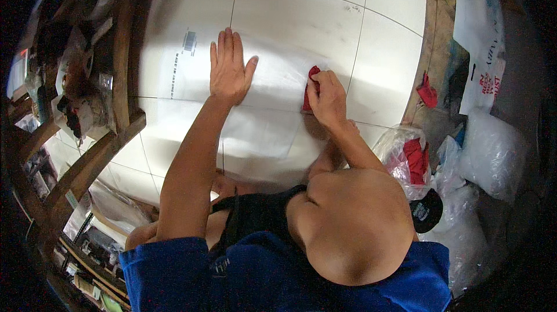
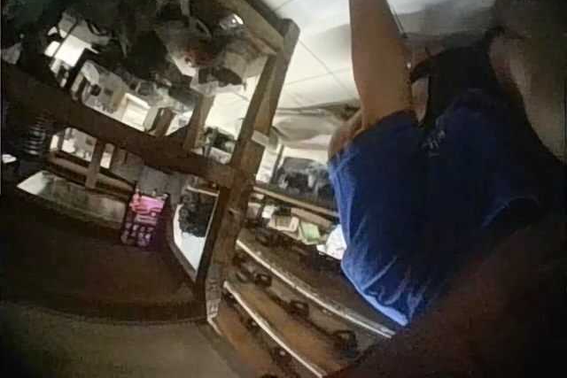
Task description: The person sits on a tiled floor and uses a red cloth to wipe a specific area marked with the word 'KLAMBY'. They repeatedly wet the cloth with water from a plastic bottle and scrub the same spot until the text is removed.
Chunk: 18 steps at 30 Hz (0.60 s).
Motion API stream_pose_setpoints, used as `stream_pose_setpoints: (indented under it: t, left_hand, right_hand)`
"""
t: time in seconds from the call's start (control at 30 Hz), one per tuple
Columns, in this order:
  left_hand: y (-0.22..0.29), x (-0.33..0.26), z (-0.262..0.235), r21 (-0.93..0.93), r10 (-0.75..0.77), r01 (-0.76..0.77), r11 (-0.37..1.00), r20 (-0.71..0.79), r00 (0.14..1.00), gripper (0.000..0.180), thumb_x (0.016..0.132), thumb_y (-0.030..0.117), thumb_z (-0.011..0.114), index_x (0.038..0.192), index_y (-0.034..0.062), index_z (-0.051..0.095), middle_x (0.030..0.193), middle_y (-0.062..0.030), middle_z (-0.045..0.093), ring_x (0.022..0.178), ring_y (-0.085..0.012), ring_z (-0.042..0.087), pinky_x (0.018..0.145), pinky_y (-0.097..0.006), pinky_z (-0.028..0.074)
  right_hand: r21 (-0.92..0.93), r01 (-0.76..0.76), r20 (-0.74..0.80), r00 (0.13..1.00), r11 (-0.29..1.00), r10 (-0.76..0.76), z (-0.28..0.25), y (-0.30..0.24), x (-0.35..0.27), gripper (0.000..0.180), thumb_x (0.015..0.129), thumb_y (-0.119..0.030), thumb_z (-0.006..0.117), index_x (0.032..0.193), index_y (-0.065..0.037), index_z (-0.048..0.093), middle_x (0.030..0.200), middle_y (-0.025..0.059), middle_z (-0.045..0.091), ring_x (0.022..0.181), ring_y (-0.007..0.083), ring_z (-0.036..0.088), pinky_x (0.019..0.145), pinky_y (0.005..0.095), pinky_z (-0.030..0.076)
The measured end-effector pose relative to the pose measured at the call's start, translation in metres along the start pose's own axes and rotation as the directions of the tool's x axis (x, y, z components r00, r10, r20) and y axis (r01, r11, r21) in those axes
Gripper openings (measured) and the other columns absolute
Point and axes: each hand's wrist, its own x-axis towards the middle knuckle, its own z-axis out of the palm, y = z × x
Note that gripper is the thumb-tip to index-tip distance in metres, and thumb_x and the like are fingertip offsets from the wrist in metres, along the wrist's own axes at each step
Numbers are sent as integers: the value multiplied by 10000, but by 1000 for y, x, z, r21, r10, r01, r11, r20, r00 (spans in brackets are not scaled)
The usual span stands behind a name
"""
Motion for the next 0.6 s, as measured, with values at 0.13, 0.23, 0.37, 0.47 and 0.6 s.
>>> stream_pose_setpoints:
  t: [0.13,0.23,0.37,0.47,0.6]
  left_hand:
    - [1,0,2,-12,-4,4,1000,-8,1000,700,998,404,357,1460,-92,183,1536,-281,153,1451,-392,98,1178,-513,68]
    - [0,2,6,-8,-4,4,1000,9,1000,713,994,418,368,1463,-86,181,1542,-274,141,1455,-384,85,1181,-510,57]
    - [-1,-1,1,-55,-12,12,998,16,1000,735,993,429,387,1465,-88,163,1547,-276,112,1455,-385,81,1181,-513,50]
    - [-2,-1,1,-71,3,-3,997,5,1000,731,995,421,390,1461,-96,168,1537,-290,127,1452,-391,89,1177,-522,62]
    - [7,-29,-10,-134,31,-34,990,-29,999,744,970,415,439,1434,-122,215,1515,-307,183,1439,-422,126,1158,-559,95]
  right_hand:
    - [11,233,197,953,972,-230,19,-29,-2,101,838,-116,556,875,-26,530,802,173,548,808,377,568,690,484,478]
    - [23,388,228,895,921,-383,39,-20,-10,121,816,-96,580,880,-10,522,795,169,550,793,373,575,668,493,482]
    - [-44,289,184,943,956,-276,-1,-4,-27,206,799,-64,593,991,-4,550,855,189,585,806,391,593,673,487,495]
    - [71,-17,228,974,997,0,-14,21,-33,242,849,-107,619,1071,-25,564,958,155,623,853,297,626,711,406,519]
    - [645,-554,448,832,526,328,-33,20,-15,277,927,-164,616,1164,-33,557,1012,53,619,883,166,612,750,341,530]
